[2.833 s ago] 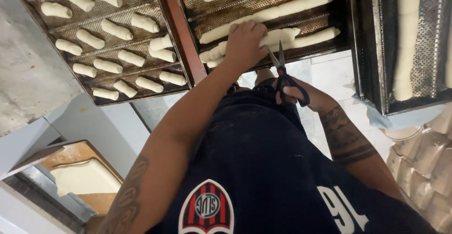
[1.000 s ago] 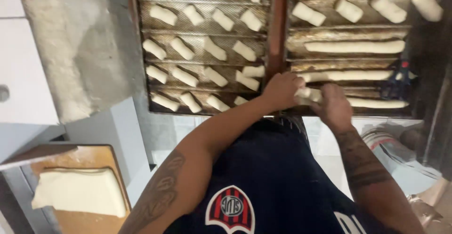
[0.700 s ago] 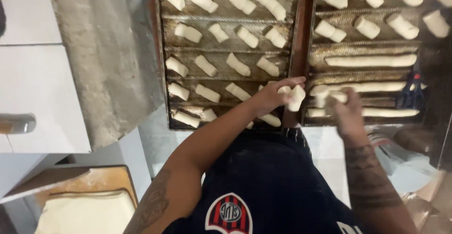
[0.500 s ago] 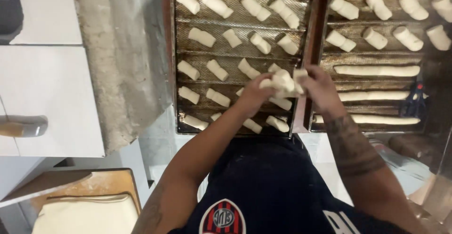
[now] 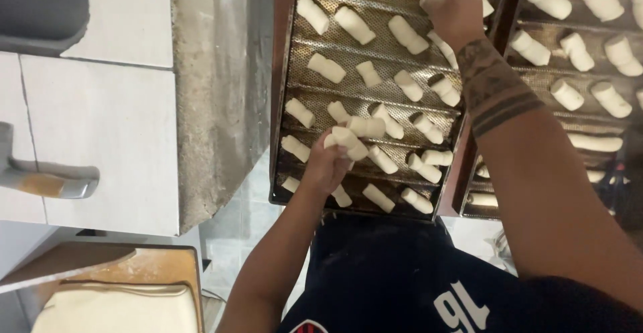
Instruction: Cut long strips of dough into smaller pieces using scissors and arrange them on baking trays.
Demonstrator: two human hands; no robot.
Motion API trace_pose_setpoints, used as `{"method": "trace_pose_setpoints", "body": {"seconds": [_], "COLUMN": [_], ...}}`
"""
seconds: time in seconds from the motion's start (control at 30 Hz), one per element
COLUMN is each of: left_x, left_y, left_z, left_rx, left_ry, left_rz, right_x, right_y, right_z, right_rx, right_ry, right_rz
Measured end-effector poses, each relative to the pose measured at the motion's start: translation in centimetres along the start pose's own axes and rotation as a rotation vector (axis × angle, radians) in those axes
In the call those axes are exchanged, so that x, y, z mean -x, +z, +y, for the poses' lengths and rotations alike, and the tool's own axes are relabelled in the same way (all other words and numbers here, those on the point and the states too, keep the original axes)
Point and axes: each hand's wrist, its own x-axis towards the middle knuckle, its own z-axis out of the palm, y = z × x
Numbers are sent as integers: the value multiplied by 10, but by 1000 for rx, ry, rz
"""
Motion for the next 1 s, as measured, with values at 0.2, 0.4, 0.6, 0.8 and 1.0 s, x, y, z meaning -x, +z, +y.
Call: {"method": "trace_pose_setpoints", "body": {"seconds": [0.2, 0.4, 0.6, 0.8, 1.0], "left_x": [-4, -42, -42, -11, 5], "left_y": [-8, -34, -15, 15, -5], "left_z": [-6, -30, -18, 4, -8], "left_rx": [28, 103, 11, -98, -170], "left_ry": [-28, 75, 100, 100, 64], "left_rz": [67, -50, -50, 7, 65], "right_x": [-14, 50, 127, 94, 6], "right_y": [31, 2, -27, -21, 50], "right_z": [14, -156, -177, -160, -70], "right_rx": [611, 36, -403, -399, -162], "right_ry": [-67, 414, 425, 419, 235], "right_rz": [132, -11, -672, -277, -21]}}
